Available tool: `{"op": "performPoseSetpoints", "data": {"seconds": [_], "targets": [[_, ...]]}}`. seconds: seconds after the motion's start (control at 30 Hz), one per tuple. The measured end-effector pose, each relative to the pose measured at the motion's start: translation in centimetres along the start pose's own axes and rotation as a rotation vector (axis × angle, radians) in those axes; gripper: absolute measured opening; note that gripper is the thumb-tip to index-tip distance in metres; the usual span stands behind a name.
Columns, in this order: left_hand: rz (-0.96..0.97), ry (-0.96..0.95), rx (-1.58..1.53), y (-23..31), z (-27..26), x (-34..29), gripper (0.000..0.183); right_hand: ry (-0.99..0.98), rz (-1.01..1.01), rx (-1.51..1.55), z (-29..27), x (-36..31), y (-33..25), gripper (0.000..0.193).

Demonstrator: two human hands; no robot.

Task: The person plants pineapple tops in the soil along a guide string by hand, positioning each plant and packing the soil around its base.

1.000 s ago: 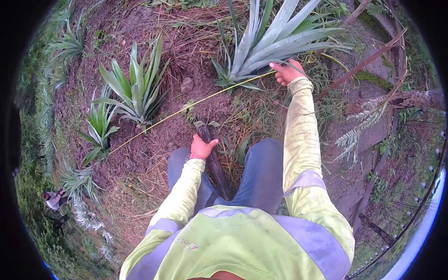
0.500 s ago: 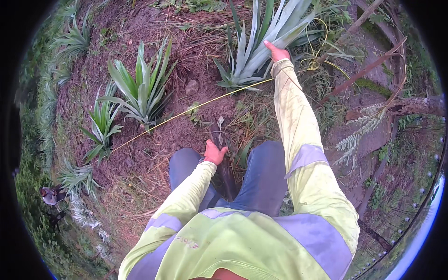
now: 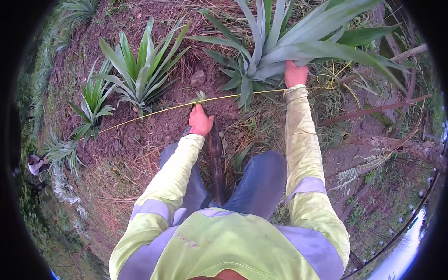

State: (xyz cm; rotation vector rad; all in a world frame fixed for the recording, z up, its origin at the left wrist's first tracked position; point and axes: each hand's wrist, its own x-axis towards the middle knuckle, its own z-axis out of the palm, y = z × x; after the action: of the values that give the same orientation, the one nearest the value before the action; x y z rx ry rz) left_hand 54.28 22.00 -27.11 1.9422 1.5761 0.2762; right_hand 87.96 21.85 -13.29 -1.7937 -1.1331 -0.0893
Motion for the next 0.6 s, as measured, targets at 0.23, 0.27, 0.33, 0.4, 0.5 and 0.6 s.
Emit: {"op": "performPoseSetpoints", "data": {"seconds": [0.23, 0.27, 0.33, 0.4, 0.5, 0.6], "targets": [[0.025, -0.190, 0.011, 3.1, 2.4, 4.3, 0.079, -0.026, 0.234, 0.402, 1.4, 0.7, 0.1, 0.030], [0.108, -0.209, -0.003, 3.9, 3.6, 5.6, 0.076, -0.042, 0.253, 0.434, 1.2, 0.6, 0.0, 0.030], [0.246, -0.170, -0.101, 4.8, 6.3, 8.7, 0.070, -0.086, 0.274, 0.447, 1.7, 0.5, -0.8, 0.032], [0.223, -0.040, -0.212, 4.1, 7.8, 11.1, 0.064, -0.047, 0.197, 0.498, 3.6, 0.9, -2.3, 0.032], [0.400, -0.103, 0.053, 1.1, 7.8, 9.6, 0.089, -0.097, 0.282, 0.476, 2.8, 0.6, -2.5, 0.030], [0.331, -0.288, 0.169, 6.1, 4.3, 2.0, 0.111, -0.028, 0.359, 0.510, -0.5, 1.2, 2.4, 0.031]]}}
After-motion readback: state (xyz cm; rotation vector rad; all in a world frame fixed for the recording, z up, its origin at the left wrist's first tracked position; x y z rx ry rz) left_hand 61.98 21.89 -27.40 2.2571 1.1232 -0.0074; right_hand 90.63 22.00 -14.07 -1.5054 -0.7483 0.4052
